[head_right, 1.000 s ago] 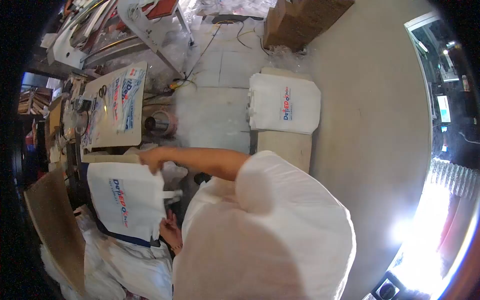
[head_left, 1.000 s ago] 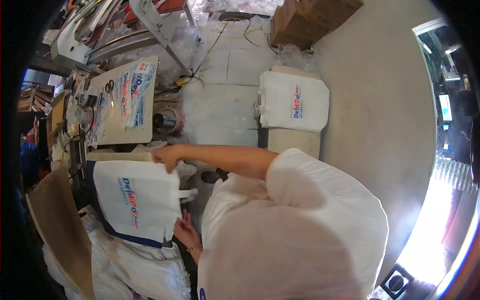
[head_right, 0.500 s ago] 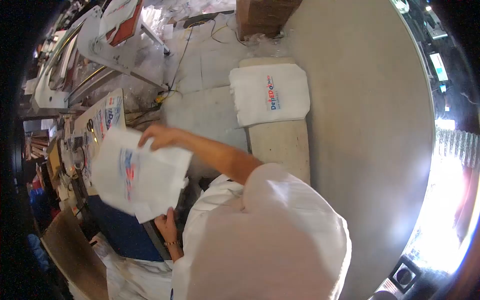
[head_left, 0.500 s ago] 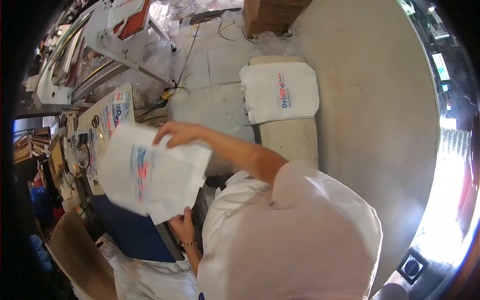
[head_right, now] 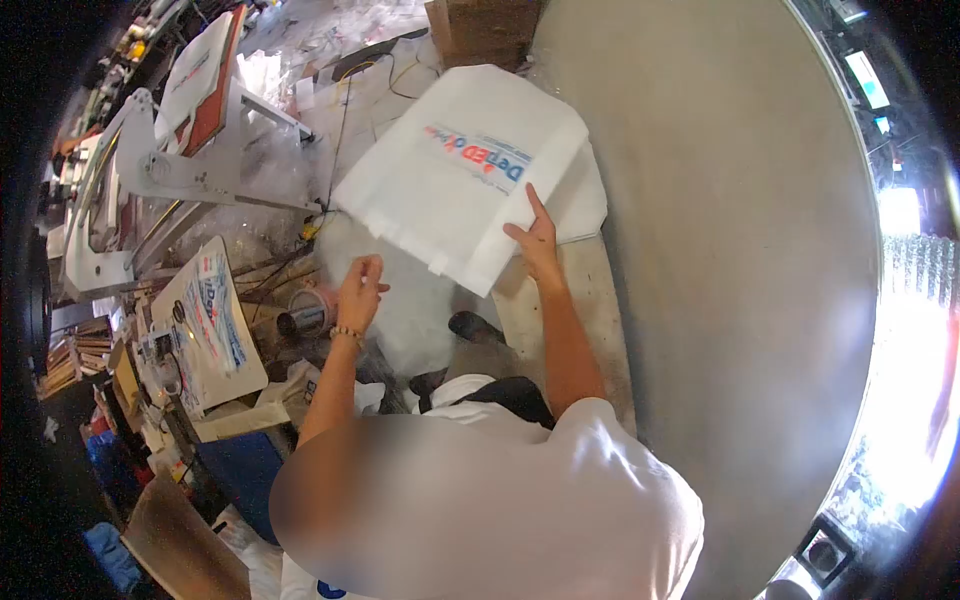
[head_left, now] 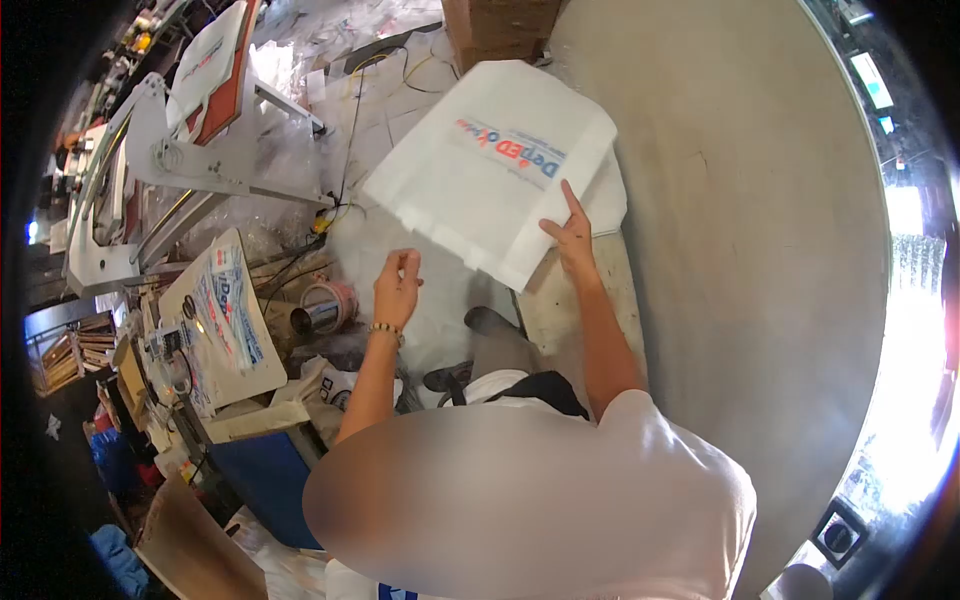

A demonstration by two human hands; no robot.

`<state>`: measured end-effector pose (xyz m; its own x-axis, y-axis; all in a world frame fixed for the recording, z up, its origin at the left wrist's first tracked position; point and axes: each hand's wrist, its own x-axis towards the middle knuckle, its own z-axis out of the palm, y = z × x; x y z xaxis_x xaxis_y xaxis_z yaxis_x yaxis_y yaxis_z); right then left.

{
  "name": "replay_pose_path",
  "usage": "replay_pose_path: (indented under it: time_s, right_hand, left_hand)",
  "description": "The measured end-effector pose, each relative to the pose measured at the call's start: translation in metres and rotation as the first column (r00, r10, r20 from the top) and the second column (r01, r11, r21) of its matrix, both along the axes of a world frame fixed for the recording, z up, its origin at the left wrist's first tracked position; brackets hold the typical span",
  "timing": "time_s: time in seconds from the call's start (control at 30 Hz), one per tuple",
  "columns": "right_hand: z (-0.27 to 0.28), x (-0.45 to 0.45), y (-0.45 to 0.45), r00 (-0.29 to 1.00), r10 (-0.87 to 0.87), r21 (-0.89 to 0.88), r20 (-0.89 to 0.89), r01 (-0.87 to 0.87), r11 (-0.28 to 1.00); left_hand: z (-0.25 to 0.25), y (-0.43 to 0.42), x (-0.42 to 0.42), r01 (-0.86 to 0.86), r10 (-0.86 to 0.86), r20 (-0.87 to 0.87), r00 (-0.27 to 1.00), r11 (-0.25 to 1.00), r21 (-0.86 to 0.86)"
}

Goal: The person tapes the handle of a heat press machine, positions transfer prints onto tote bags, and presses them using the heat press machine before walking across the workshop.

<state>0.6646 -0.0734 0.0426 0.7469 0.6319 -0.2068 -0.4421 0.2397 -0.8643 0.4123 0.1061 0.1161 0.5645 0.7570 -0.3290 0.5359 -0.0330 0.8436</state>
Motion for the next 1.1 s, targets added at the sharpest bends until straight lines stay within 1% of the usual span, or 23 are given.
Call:
replay_pose_path:
  time_s: [0.03, 0.1, 0.13, 0.2, 0.23, 0.3, 0.33, 0.4, 0.43, 0.5, 0.57, 0.6, 0.63, 0.67, 0.73, 0.77, 0.8, 0.83, 0.93, 0.97, 1.0, 1.07, 1.1]
  right_hand:
    - [-0.028, 0.004, -0.003, 1.000, -0.008, 0.001, -0.004, 0.008, 1.000]
    - [-0.090, 0.015, -0.004, 0.979, -0.189, -0.083, 0.081, 0.195, 0.977]
    - [-0.103, 0.017, 0.000, 0.979, -0.190, -0.082, 0.076, 0.196, 0.977]
    - [-0.125, 0.016, 0.005, 0.933, -0.344, -0.271, -0.103, 0.306, 0.913]
    - [-0.141, 0.015, 0.008, 0.934, -0.339, -0.274, -0.114, 0.299, 0.914]
    - [-0.177, 0.008, 0.012, 0.865, -0.454, -0.397, -0.213, 0.348, 0.849]
    - [-0.197, 0.004, 0.013, 0.867, -0.445, -0.400, -0.225, 0.334, 0.853]
    - [-0.237, -0.002, 0.011, 0.847, -0.489, -0.591, -0.208, 0.289, 0.753]
    - [-0.250, -0.007, 0.008, 0.849, -0.480, -0.592, -0.219, 0.275, 0.758]
    - [-0.261, -0.015, 0.006, 0.889, -0.457, -0.605, -0.038, 0.343, 0.719]
    - [-0.258, -0.021, 0.002, 0.900, -0.421, -0.567, -0.114, 0.289, 0.771]
    - [-0.260, -0.024, 0.002, 0.954, -0.275, -0.790, 0.115, 0.256, 0.556]
    - [-0.261, -0.029, 0.000, 0.958, -0.049, -0.918, 0.281, 0.283, 0.276]
    - [-0.262, -0.031, -0.004, 0.960, -0.033, -0.920, 0.277, 0.275, 0.279]
    - [-0.250, -0.027, -0.006, 0.897, -0.441, -0.871, 0.011, 0.225, 0.437]
    - [-0.243, -0.026, -0.006, 0.903, -0.430, -0.869, 0.013, 0.223, 0.442]
    - [-0.200, -0.025, -0.001, 0.724, -0.616, -0.776, -0.310, 0.181, 0.604]
    - [-0.174, -0.026, 0.005, 0.601, -0.646, -0.705, -0.471, 0.184, 0.685]
    - [-0.135, -0.027, 0.013, 0.157, -0.574, -0.539, -0.803, 0.219, 0.814]
    - [-0.140, -0.027, 0.012, 0.090, -0.505, -0.469, -0.859, 0.261, 0.844]
    - [-0.152, -0.024, 0.015, 0.086, -0.421, -0.376, -0.903, 0.317, 0.871]
    - [-0.205, -0.010, 0.020, 0.326, -0.235, -0.083, -0.916, 0.420, 0.904]
    - [-0.210, -0.002, 0.021, 0.308, -0.185, -0.032, -0.933, 0.442, 0.896]
  left_hand:
    - [-0.006, -0.006, 0.002, 0.042, -0.042, 0.009, 0.999, 0.998, -0.041]
    - [-0.014, -0.026, -0.009, 0.169, -0.173, -0.076, 0.982, 0.984, -0.063]
    - [-0.024, -0.037, -0.022, 0.216, -0.224, -0.107, 0.969, 0.973, -0.080]
    - [-0.049, -0.061, -0.057, 0.169, -0.205, -0.125, 0.971, 0.953, -0.251]
    - [-0.060, -0.070, -0.076, 0.150, -0.205, -0.174, 0.963, 0.947, -0.285]
    - [-0.078, -0.088, -0.121, 0.126, -0.219, -0.268, 0.938, 0.937, -0.325]
    - [-0.083, -0.096, -0.142, 0.124, -0.231, -0.310, 0.922, 0.936, -0.329]
    - [-0.070, -0.109, -0.166, 0.083, -0.199, -0.346, 0.917, 0.943, -0.321]
    - [-0.062, -0.113, -0.175, 0.057, -0.177, -0.369, 0.912, 0.948, -0.314]
    - [-0.050, -0.116, -0.186, 0.028, -0.138, -0.401, 0.906, 0.963, -0.268]
    - [-0.051, -0.121, -0.198, -0.004, -0.095, -0.425, 0.900, 0.974, -0.226]
    - [-0.055, -0.121, -0.204, -0.075, -0.043, -0.413, 0.910, 0.961, -0.265]
    - [-0.058, -0.125, -0.211, -0.145, 0.012, -0.403, 0.915, 0.942, -0.302]
    - [-0.061, -0.132, -0.218, -0.161, 0.025, -0.407, 0.913, 0.939, -0.304]
    - [-0.054, -0.134, -0.206, -0.190, 0.074, -0.412, 0.908, 0.951, -0.246]
    - [-0.059, -0.138, -0.206, -0.201, 0.087, -0.409, 0.908, 0.949, -0.244]
    - [-0.068, -0.143, -0.209, -0.172, 0.076, -0.388, 0.919, 0.960, -0.221]
    - [-0.073, -0.149, -0.210, -0.144, 0.064, -0.366, 0.928, 0.970, -0.196]
    - [-0.056, -0.158, -0.191, -0.129, 0.036, -0.356, 0.934, 0.962, -0.242]
    - [-0.053, -0.159, -0.187, -0.133, 0.040, -0.352, 0.935, 0.961, -0.244]
    - [-0.050, -0.160, -0.184, -0.133, 0.024, -0.368, 0.929, 0.953, -0.274]
    - [-0.048, -0.162, -0.183, -0.132, 0.005, -0.383, 0.924, 0.944, -0.304]
    - [-0.049, -0.162, -0.184, -0.089, -0.022, -0.390, 0.921, 0.961, -0.264]
